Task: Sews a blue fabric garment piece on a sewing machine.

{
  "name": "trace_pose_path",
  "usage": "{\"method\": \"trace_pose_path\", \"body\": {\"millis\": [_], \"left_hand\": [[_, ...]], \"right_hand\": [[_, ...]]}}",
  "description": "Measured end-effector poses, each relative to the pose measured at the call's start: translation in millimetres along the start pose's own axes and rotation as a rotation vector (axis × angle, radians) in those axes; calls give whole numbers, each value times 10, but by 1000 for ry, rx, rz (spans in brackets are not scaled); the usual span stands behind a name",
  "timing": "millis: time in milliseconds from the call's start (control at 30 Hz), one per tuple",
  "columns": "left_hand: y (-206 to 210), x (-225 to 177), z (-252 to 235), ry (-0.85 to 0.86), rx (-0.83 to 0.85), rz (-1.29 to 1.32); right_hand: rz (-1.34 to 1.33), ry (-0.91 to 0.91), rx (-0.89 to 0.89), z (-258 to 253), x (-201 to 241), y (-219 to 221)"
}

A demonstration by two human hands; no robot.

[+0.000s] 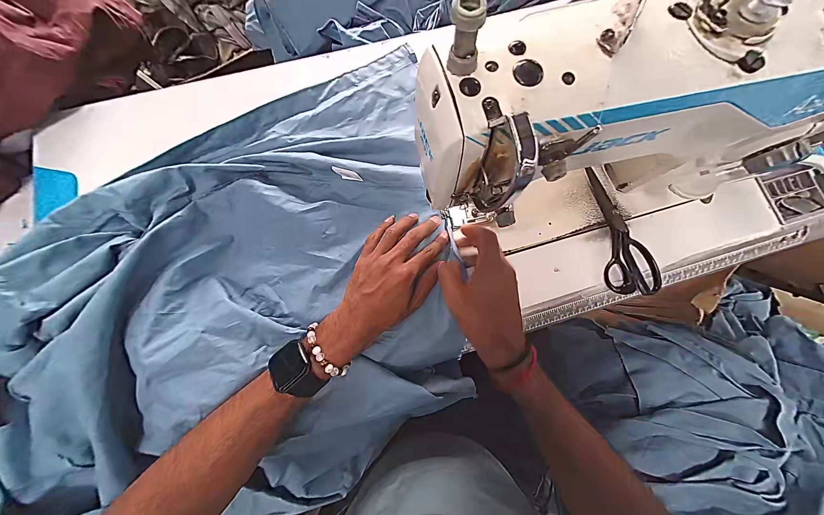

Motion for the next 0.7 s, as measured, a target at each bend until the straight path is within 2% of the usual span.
{"method": "trace_pose_path", "body": {"millis": [100, 167, 267, 500, 700], "left_hand": [[24, -10, 18, -12, 44, -25], [27, -16, -12, -11, 33, -50], [20, -11, -43, 2, 13, -93], [-4, 26, -82, 77, -27, -132], [1, -48, -19, 13, -11, -158]], "right_hand": [[-205, 187, 73, 612, -100, -44], [-372, 273, 32, 885, -123, -95], [-434, 269, -20, 844, -166, -181], [-312, 228, -18, 697, -210, -138], [-252, 215, -1, 701, -215, -182]]}}
Point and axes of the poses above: each hand's wrist, its own z-axis away from the middle knuckle, its own y-axis out of the palm, x = y × z, the point moved 5 cm from there along -z, towards the middle knuckle, and after that the axes turned 15 degrees about -x, right-handed, at the moved point
